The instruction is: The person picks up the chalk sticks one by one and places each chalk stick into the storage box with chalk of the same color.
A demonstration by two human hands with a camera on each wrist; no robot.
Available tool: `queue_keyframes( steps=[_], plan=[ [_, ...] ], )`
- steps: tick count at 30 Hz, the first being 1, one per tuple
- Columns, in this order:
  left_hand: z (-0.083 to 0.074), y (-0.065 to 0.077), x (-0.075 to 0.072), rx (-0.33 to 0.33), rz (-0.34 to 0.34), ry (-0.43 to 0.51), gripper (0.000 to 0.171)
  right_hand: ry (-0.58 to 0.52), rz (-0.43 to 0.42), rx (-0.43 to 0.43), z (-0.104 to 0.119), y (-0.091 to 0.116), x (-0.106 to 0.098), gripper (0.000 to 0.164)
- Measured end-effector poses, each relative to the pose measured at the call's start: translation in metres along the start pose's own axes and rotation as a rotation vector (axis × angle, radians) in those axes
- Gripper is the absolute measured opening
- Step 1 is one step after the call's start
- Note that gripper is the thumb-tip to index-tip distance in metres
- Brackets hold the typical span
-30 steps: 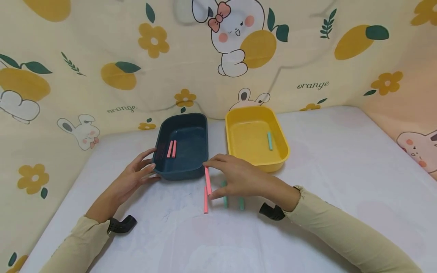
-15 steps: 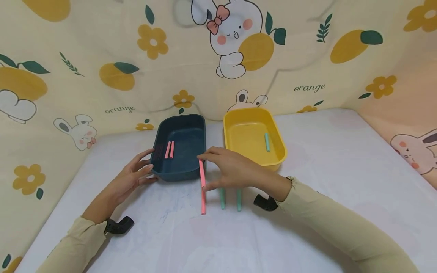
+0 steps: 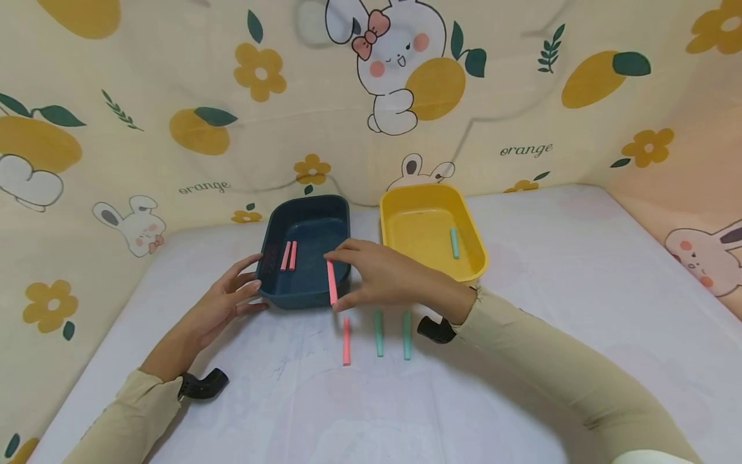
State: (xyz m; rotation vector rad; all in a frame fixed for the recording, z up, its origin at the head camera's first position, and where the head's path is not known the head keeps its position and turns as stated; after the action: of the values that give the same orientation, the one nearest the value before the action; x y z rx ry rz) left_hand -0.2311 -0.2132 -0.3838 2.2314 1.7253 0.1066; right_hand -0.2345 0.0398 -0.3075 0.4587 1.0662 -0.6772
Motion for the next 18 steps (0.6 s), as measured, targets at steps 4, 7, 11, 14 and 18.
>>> queue_keyframes(
  steps=[4, 7, 11, 14, 18],
  plan=[
    [0.001, 0.000, 0.001, -0.005, -0.002, 0.000, 0.066, -0.007, 0.011, 0.015, -0.001, -0.003, 0.000, 0.085],
    [0.002, -0.001, 0.001, -0.018, -0.010, 0.001, 0.066, -0.002, 0.017, 0.006, -0.001, -0.006, 0.000, 0.085],
    [0.003, -0.001, 0.001, -0.026, -0.013, -0.002, 0.067, 0.010, 0.029, 0.007, -0.002, -0.012, 0.000, 0.086],
    [0.002, -0.001, 0.001, -0.026, -0.013, -0.003, 0.065, 0.011, 0.035, 0.011, -0.003, -0.018, 0.000, 0.087],
    [0.001, 0.000, 0.001, -0.025, -0.013, 0.002, 0.064, 0.000, 0.039, 0.007, -0.003, -0.027, -0.002, 0.086]
  ],
)
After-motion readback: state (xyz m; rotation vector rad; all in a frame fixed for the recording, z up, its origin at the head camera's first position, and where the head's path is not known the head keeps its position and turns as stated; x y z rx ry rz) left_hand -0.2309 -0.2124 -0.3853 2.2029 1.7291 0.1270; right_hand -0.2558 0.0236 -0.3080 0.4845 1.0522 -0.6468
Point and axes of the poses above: each hand's wrist, its own y-axis away from the middle knuckle, its own x-axis out of the palm, z = x × y, the point moved 8 cm from there along -y, towards the middle knuckle, and after that the axes turned 3 degrees about -x, right-handed, at the moved point
